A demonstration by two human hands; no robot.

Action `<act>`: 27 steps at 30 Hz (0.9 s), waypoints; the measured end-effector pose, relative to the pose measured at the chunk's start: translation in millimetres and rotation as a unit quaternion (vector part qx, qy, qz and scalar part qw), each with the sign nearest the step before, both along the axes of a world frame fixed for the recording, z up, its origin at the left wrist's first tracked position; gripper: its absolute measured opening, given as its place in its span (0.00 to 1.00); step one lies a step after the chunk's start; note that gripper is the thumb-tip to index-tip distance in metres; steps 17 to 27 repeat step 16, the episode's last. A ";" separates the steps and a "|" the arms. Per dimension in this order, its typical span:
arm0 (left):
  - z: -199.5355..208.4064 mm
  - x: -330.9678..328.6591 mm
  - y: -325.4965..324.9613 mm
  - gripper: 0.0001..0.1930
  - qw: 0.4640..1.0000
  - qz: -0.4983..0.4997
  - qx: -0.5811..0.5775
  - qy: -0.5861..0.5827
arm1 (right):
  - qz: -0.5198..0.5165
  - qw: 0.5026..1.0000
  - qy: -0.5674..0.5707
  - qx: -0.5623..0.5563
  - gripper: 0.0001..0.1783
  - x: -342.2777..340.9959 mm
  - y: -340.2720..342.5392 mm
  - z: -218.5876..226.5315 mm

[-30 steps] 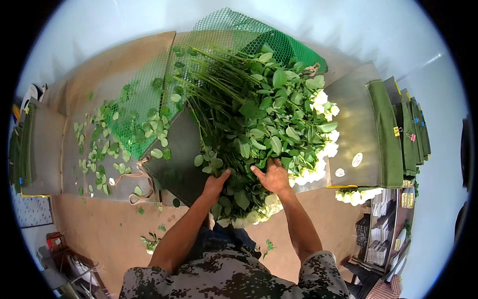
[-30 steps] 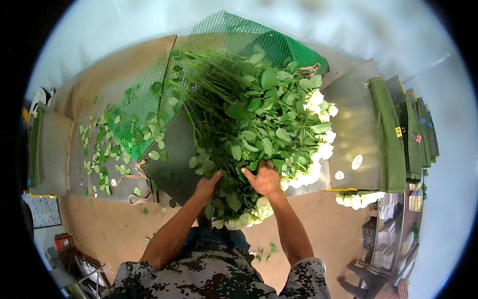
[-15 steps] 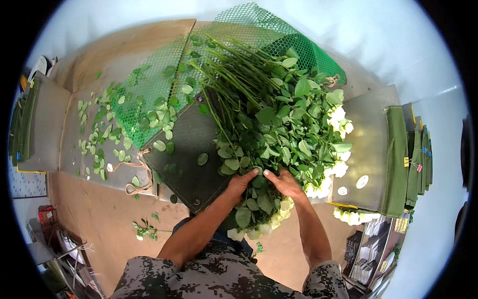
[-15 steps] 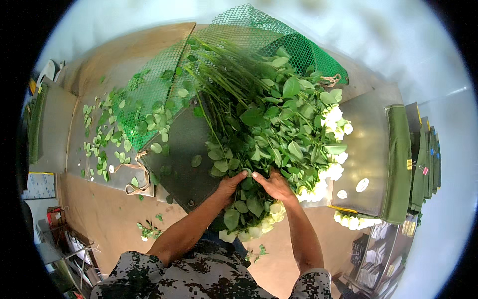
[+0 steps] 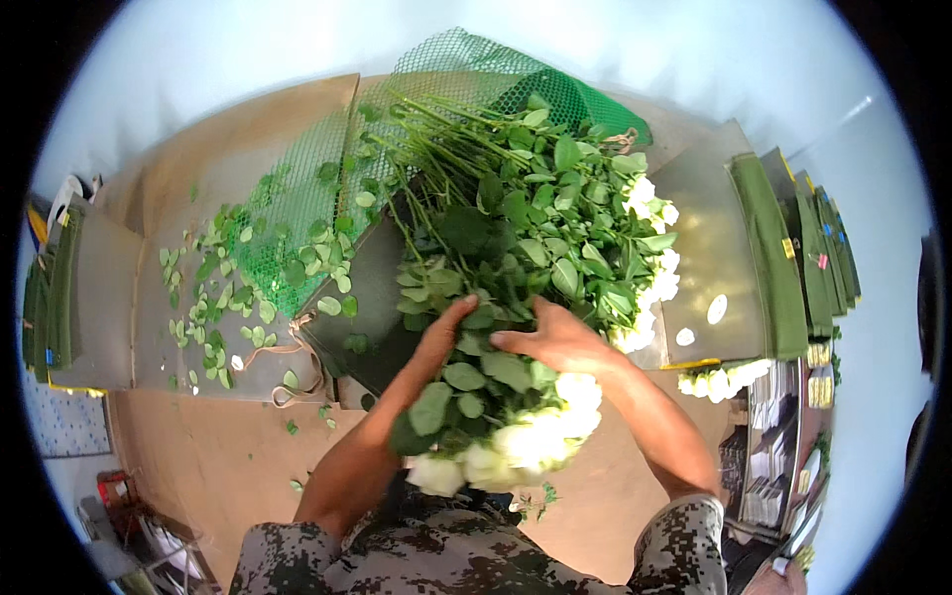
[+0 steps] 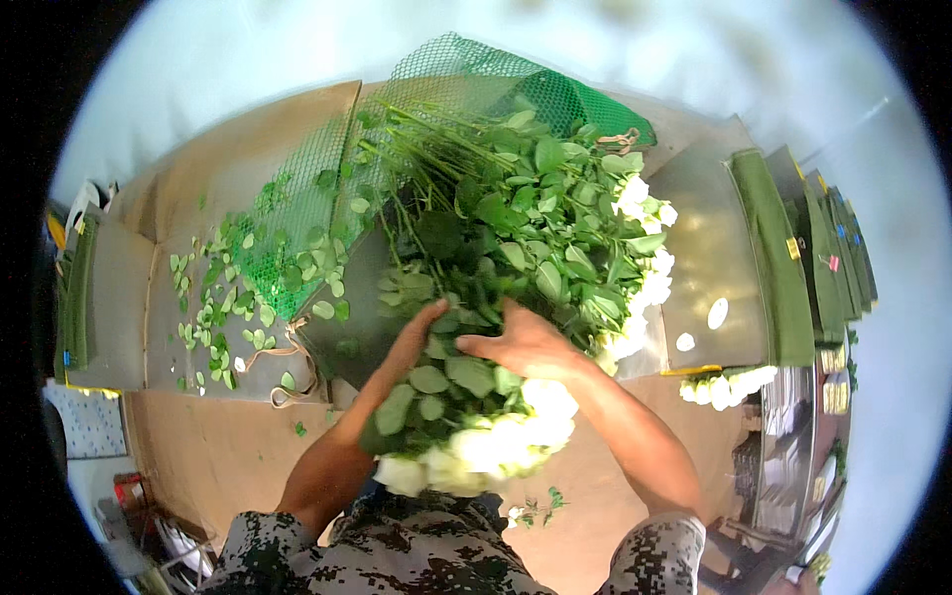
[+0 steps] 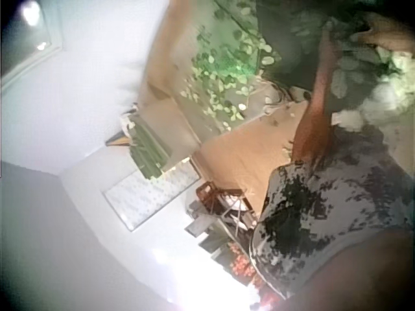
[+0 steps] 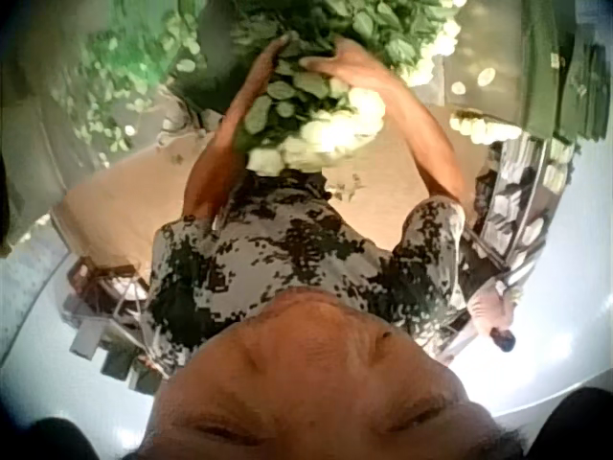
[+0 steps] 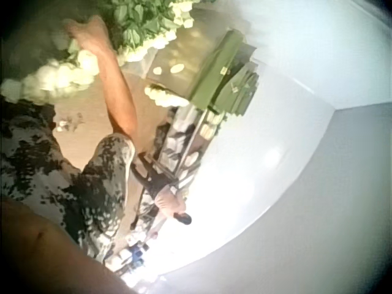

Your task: The person sorts white roses on a table, picking up bunches, removing leaves, and arranging them into smaller groups. The person repeatedly handles the roses, separating them and placing them back on the table.

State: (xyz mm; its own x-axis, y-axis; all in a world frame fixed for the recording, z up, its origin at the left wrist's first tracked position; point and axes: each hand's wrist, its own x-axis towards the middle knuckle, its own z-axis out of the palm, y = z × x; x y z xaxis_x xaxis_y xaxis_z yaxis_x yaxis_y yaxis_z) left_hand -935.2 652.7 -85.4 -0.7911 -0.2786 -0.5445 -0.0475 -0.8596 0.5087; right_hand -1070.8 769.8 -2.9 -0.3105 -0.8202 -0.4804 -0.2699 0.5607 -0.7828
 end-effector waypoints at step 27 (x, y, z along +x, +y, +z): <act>97.8 273.1 -104.3 0.23 0.998 -0.009 -0.067 0.004 | -0.012 0.935 -0.091 -0.342 0.53 261.9 -128.2 -58.1</act>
